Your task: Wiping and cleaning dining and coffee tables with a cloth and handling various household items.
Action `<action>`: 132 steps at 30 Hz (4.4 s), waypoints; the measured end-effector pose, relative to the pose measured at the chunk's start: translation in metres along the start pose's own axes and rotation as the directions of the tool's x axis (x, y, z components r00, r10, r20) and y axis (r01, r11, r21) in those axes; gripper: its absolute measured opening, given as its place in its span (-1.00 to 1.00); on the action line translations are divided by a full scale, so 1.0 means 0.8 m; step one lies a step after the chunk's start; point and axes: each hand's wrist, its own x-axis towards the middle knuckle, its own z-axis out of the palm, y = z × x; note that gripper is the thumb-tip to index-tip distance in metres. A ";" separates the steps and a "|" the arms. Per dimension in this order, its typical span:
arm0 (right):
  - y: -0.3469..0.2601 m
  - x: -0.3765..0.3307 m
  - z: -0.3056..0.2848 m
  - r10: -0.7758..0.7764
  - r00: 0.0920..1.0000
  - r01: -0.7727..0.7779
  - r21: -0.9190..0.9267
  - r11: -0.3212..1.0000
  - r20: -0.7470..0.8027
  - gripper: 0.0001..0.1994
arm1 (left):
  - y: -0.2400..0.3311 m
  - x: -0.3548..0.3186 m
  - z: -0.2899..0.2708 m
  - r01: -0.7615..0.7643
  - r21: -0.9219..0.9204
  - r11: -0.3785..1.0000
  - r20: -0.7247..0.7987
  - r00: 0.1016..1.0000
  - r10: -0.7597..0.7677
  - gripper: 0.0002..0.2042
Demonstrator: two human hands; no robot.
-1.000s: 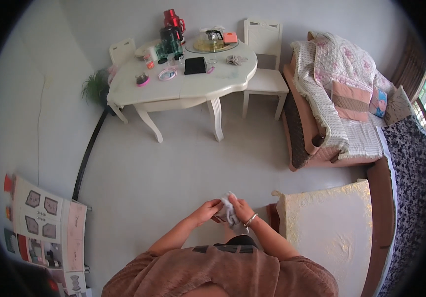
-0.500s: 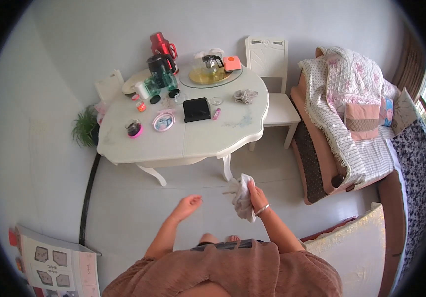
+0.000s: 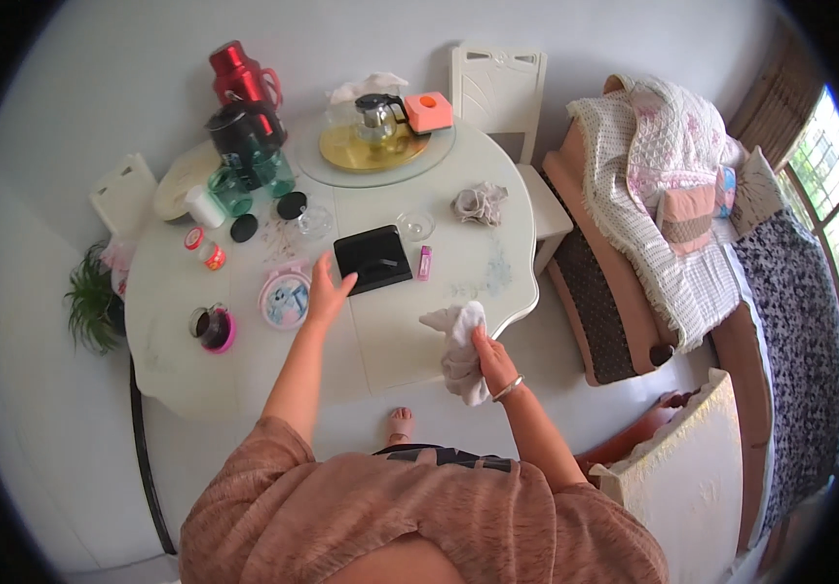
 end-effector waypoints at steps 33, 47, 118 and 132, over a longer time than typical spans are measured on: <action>-0.022 -0.065 -0.012 -0.459 0.717 0.254 -0.416 0.873 -0.525 -0.76 | 0.234 -0.112 0.007 -0.123 -0.462 0.878 0.366 0.876 0.315 -0.79; -0.055 -0.291 -0.058 -0.409 0.791 0.139 -0.517 0.845 -0.456 -0.69 | 0.338 -0.229 0.096 0.073 -0.543 0.836 0.781 0.408 0.472 -0.75; 0.254 -0.690 -0.808 0.122 0.471 0.592 0.416 0.691 -0.873 -0.59 | 0.598 -0.757 0.943 -0.007 0.255 0.967 0.906 -0.348 -0.242 -0.55; 0.270 -0.640 -0.974 0.243 0.180 -0.765 0.020 0.644 -0.953 -0.61 | 0.515 -0.819 1.061 0.016 -0.169 0.986 0.975 0.150 0.165 -0.71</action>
